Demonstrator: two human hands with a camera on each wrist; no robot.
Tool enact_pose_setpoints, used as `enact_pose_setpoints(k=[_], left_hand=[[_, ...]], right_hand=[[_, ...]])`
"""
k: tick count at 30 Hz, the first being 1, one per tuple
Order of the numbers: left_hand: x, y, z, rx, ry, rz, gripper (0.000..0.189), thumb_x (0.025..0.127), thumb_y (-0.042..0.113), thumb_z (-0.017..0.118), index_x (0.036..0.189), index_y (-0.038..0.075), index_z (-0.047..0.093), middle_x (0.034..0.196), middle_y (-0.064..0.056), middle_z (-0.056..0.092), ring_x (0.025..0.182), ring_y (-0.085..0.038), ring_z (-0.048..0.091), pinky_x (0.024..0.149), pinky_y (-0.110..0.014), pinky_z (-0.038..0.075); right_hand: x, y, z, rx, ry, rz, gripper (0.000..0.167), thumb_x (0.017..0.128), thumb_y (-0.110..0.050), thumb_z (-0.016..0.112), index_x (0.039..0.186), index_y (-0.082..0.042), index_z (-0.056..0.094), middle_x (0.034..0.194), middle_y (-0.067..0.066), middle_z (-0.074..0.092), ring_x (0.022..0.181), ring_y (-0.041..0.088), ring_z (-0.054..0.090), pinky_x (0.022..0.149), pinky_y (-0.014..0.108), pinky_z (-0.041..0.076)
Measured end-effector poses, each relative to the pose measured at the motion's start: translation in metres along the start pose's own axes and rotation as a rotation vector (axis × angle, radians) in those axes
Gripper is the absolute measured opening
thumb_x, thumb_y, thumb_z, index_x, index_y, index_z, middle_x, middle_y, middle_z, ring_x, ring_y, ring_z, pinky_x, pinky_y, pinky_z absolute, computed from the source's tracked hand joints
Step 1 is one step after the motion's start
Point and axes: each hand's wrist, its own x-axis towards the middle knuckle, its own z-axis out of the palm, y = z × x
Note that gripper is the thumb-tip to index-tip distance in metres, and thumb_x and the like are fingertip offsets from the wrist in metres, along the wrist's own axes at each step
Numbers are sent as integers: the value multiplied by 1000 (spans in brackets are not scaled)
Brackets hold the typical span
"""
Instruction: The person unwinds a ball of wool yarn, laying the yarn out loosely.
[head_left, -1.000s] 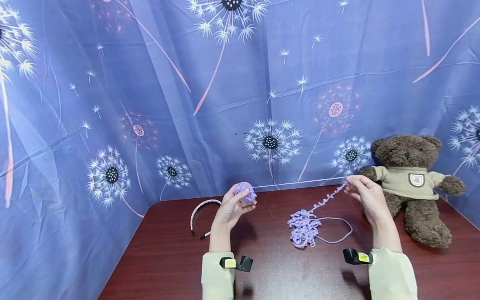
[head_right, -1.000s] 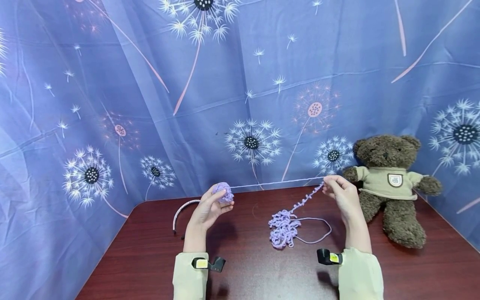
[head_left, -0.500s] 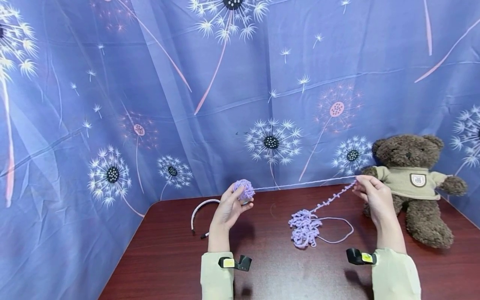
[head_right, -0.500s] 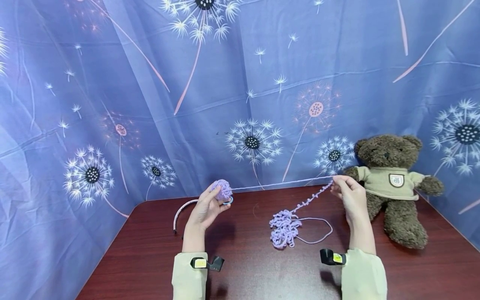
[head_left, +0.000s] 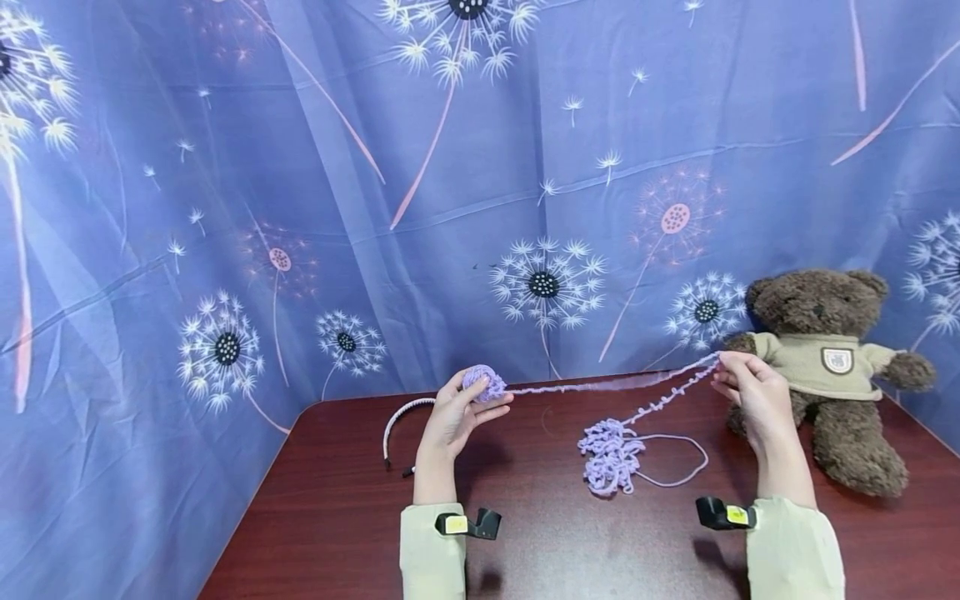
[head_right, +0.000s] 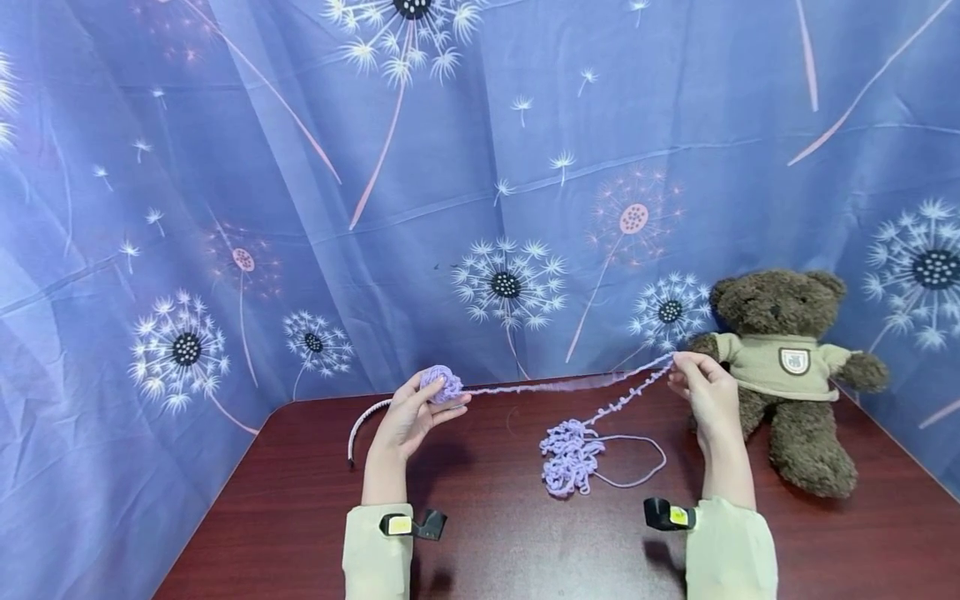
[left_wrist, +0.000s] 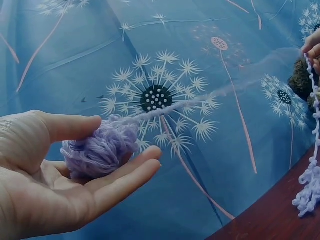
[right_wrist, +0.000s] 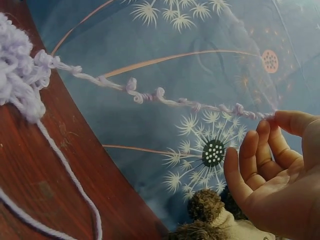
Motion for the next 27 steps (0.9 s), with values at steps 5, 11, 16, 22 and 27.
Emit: enact_pose_setpoints(k=[5, 11, 16, 22, 27], left_hand=[[2, -3, 2, 0, -11, 4, 21, 99, 1, 45, 119, 7, 47, 94, 0, 65, 80, -19, 73, 87, -48, 58], [4, -7, 16, -7, -57, -21, 20, 99, 0, 45, 116, 8, 48, 89, 1, 67, 79, -17, 72, 82, -41, 60], [4, -10, 27, 4, -94, -37, 21, 99, -2, 44, 118, 7, 47, 87, 0, 69, 78, -16, 72, 81, -38, 60], [4, -14, 35, 7, -107, -30, 22, 97, -3, 45, 118, 5, 47, 89, 0, 68, 79, -16, 72, 84, -39, 60], [5, -14, 38, 1, -52, -28, 27, 97, -3, 48, 124, -2, 45, 94, 0, 65, 83, -13, 70, 79, -26, 60]], right_hand=[[1, 3, 6, -42, -4, 14, 23, 96, -9, 58, 83, -22, 72, 75, -11, 67, 66, 0, 63, 66, 13, 56], [1, 12, 23, -136, -58, 29, 24, 97, -9, 57, 84, -26, 70, 76, -15, 67, 67, -2, 64, 66, 12, 55], [-4, 18, 53, -317, -147, 32, 18, 98, -12, 56, 89, -23, 67, 79, -20, 65, 70, -3, 63, 70, 14, 56], [-22, 36, 107, -641, -380, 34, 33, 98, -21, 58, 120, 4, 58, 102, -2, 69, 85, 1, 61, 82, 22, 57], [-37, 57, 134, -722, -682, 27, 40, 96, -20, 60, 127, 4, 54, 117, 22, 63, 90, 9, 60, 78, 28, 55]])
